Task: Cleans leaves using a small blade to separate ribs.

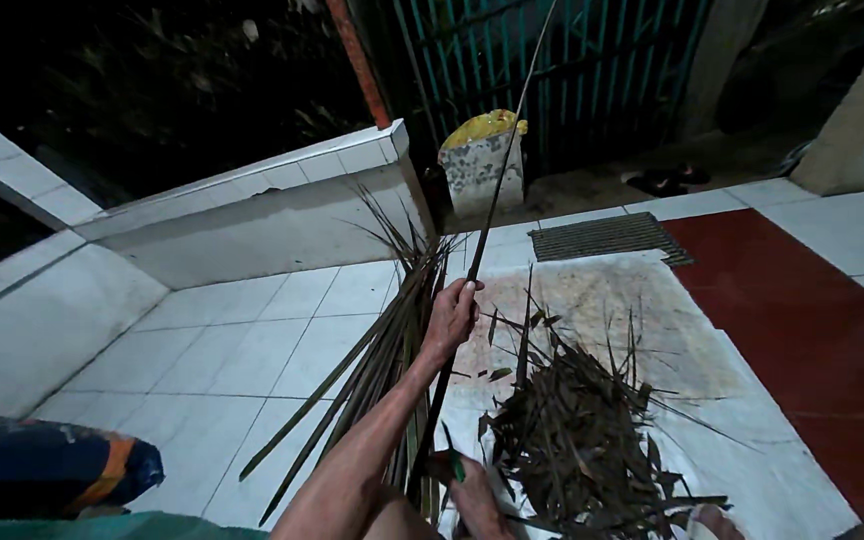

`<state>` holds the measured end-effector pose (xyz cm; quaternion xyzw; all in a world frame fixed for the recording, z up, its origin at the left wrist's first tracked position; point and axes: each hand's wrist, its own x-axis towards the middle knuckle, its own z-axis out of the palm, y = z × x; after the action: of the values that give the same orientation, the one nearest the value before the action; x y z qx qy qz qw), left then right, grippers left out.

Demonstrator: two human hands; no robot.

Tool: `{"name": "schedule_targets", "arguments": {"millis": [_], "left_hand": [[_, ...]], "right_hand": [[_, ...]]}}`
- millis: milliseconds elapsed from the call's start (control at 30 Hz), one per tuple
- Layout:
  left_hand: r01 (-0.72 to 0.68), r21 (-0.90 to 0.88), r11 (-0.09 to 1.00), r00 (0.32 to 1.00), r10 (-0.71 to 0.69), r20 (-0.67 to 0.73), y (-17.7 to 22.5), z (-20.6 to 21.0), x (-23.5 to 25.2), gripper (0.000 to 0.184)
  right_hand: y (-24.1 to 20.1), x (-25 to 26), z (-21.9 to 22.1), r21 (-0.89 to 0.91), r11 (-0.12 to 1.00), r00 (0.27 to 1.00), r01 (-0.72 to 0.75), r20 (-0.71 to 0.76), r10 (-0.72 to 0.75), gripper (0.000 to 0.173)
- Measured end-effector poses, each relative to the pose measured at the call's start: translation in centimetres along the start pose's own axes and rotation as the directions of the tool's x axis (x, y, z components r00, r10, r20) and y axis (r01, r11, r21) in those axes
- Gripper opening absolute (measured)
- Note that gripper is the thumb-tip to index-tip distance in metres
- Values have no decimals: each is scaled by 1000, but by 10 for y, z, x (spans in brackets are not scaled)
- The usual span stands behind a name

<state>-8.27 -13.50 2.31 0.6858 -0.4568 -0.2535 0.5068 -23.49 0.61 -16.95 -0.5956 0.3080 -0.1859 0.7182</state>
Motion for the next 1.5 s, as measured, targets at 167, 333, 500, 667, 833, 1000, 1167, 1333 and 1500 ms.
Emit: {"name": "schedule_targets", "arguments": {"millis": [167,333,500,667,833,1000,1167,1333,1500], "left_hand": [[32,299,954,993,-64,99,-36,-7,-21,37],[-27,494,869,977,-82,197,-60,-4,-36,37],[-67,510,858,953,-97,289,-58,3,-46,34],[-237,588,774,909,-38,416,-63,13,-54,31],[-283,613,738,866,-79,494,-61,30,-63,32],[-353,642,681,837,-77,542,-61,40,-67,30],[-432,663,611,825,-30,565,-65,44,-68,29],[-433,690,580,826,-52,561,-62,47,-67,26],[-415,656,631,822,-50,568,-55,50,-68,24]], "right_hand": [[0,10,-74,-32,999,996,2,-93,-5,33],[-71,25,-141,-118,993,983,-6,-183,-15,56],[-109,33,-173,-251,960,964,127,-197,-179,42],[-107,29,-173,-239,963,967,123,-188,-170,41],[-89,26,-168,-222,969,970,107,-192,-151,40],[-72,27,-171,-235,969,971,76,-204,-126,40],[-67,26,-173,-266,962,968,57,-219,-118,40],[-68,24,-172,-264,963,962,51,-247,-118,38],[-71,21,-176,-172,983,963,60,-248,-102,38]]}}
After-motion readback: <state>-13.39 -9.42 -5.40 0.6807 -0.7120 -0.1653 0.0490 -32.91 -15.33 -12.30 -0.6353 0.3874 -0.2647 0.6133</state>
